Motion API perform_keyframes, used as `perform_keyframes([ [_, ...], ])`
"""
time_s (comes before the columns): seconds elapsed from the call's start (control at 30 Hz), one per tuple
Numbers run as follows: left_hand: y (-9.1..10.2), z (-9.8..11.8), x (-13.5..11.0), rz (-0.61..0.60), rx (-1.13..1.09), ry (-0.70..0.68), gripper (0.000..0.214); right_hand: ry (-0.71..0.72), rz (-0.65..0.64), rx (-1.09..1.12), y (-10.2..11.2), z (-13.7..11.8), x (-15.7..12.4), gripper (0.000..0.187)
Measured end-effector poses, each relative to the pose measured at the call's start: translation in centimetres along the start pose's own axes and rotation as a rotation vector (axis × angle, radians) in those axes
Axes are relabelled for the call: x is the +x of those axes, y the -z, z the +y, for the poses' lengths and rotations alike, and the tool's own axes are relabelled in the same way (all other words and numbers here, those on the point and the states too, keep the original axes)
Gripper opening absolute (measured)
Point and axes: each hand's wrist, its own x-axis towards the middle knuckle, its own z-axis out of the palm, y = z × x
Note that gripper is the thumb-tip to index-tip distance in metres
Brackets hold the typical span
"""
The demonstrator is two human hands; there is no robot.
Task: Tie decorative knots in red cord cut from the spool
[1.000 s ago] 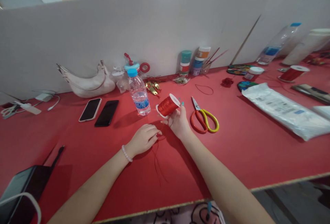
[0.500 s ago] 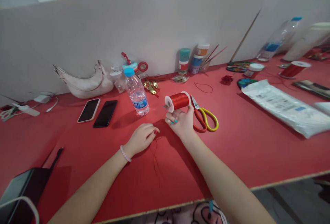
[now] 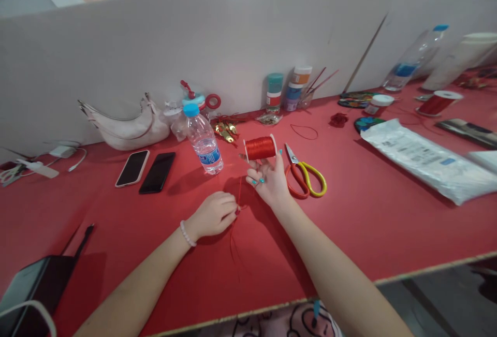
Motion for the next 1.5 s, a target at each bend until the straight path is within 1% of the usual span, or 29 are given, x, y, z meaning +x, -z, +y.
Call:
perform_keyframes([
  [0.07,0.0,0.4,0.1,-0.069,0.082,-0.090,0.030,-0.007,-0.002,-0.042,-0.2,0.6,0.0,0.043],
  [0.1,0.0,0.5,0.1,-0.085,0.107,-0.119,0.029,-0.006,-0.006,-0.067,-0.2,0.8,0.0,0.040],
  [0.23,-0.2,1.3,0.3,-0.087,0.152,-0.215,0.027,0.013,0.001,-0.118,-0.4,1.5,0.0,0.032],
  [0.3,-0.3,1.6,0.3,-0.094,0.155,-0.257,0.028,0.019,0.016,-0.109,-0.3,1.6,0.0,0.032],
  [0.37,-0.4,1.8,0.4,-0.122,0.152,-0.267,0.027,0.020,0.017,-0.104,-0.3,1.5,0.0,0.033],
  [0.47,-0.4,1.6,0.5,-0.156,0.135,-0.199,0.025,0.011,-0.014,-0.125,-0.3,1.2,-0.1,0.040],
  [0.6,-0.4,1.3,0.4,-0.139,0.101,-0.074,0.025,-0.036,-0.055,-0.145,-0.4,0.8,-0.3,0.050],
  [0.7,-0.6,1.1,0.4,-0.109,0.087,-0.016,0.028,-0.059,-0.055,-0.117,-0.5,0.6,-0.4,0.053],
  [0.83,-0.7,1.0,0.5,-0.128,0.088,0.024,0.028,-0.058,-0.056,-0.088,-0.7,0.5,-0.7,0.056],
  [0.93,-0.8,0.9,0.6,-0.121,0.076,0.085,0.027,-0.051,-0.067,-0.084,-0.6,0.4,-0.8,0.056],
  [1.1,-0.9,0.8,0.6,-0.015,-0.071,0.296,0.024,-0.024,-0.107,-0.041,-0.2,0.4,-0.9,0.054],
  [1.17,-0.8,0.7,0.6,0.026,-0.124,0.360,0.024,-0.021,-0.112,-0.031,-0.1,0.4,-0.9,0.054],
  [1.27,-0.8,0.3,0.5,0.101,-0.196,0.438,0.026,-0.011,-0.088,-0.036,0.0,0.5,-0.9,0.055],
  [1.37,-0.9,-0.3,0.3,0.193,-0.289,0.503,0.030,0.047,-0.036,0.000,0.3,0.5,-0.7,0.052],
  [1.5,-1.0,-0.7,0.1,0.292,-0.413,0.538,0.032,0.085,0.012,0.055,0.9,0.4,-0.2,0.047],
])
